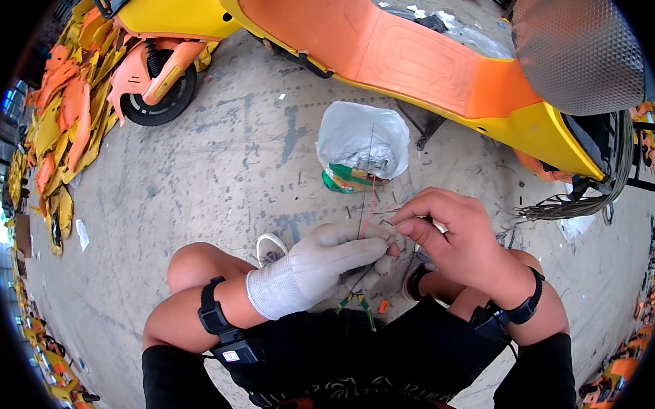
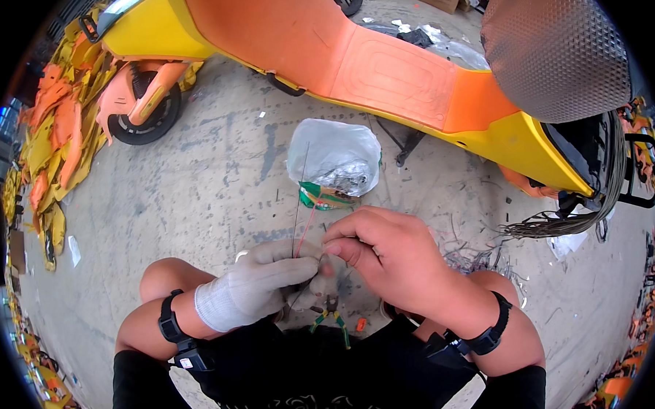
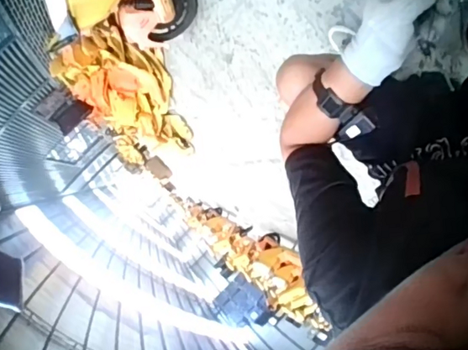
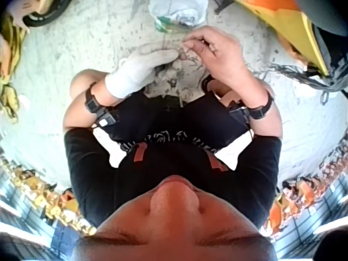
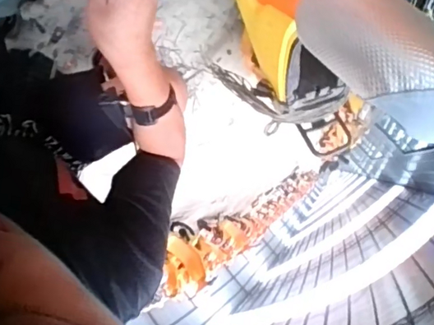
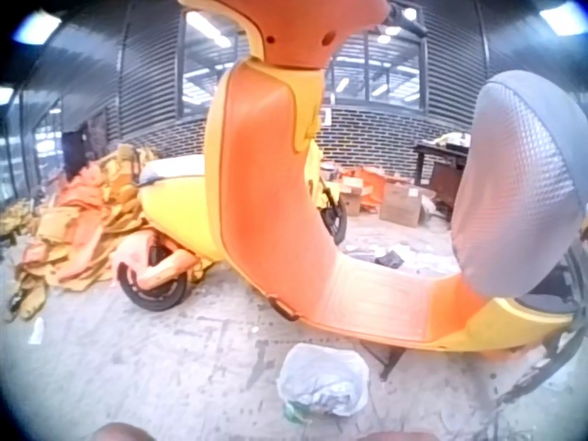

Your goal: The person strips insulation from multiple wires using pliers, twists the exposed wire ends together, and places wire scraps into a small plastic-lined container while working on the floor next to a scooter.

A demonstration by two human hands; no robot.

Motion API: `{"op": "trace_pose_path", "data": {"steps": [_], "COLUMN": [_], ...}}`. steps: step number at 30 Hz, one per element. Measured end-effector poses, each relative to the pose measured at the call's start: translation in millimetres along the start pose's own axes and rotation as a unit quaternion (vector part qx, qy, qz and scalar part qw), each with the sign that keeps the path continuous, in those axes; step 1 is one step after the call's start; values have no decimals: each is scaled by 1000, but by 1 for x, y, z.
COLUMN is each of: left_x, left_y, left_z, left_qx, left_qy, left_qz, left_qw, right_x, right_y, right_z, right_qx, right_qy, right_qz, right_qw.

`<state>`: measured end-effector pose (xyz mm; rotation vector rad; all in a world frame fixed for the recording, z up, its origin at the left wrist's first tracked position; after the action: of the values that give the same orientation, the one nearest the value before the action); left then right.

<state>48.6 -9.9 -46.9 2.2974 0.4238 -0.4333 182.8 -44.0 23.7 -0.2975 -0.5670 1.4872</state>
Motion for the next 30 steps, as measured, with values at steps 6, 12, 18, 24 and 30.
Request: {"op": "trace_pose_path", "data": {"steps": [6, 12, 18, 24, 30], "left_x": [-2, -3, -6, -6, -6], "left_y": [2, 0, 1, -2, -7], "left_z": [3, 1, 0, 0, 2], "left_qx": [-19, 7, 16, 77, 64], "left_qy": [-12, -16, -15, -19, -16], "left_qz": [14, 13, 15, 24, -22], "left_qw": [1000, 1000, 1000, 997, 998], "right_x": [0, 0, 0, -2, -9], "right_y": [-7, -12, -15, -17, 8], "right_z": [0, 1, 4, 4, -23], "right_qx": [-12, -15, -36, -36, 256], "right_qy": [-5, 14, 5, 10, 154], "right_qz": [-15, -26, -34, -46, 6], "right_qw": [1000, 999, 999, 998, 954]}}
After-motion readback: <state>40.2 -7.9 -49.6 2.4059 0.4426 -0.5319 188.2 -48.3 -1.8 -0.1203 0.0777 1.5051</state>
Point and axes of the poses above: each hand's wrist, its own x-axis towards the middle knuckle, its own y-axis out of the palm, z = x × y, the point moved 8 cm from there along x, towards the middle knuckle, and after that the axes turned 5 degrees about z, right-handed, at the moved point
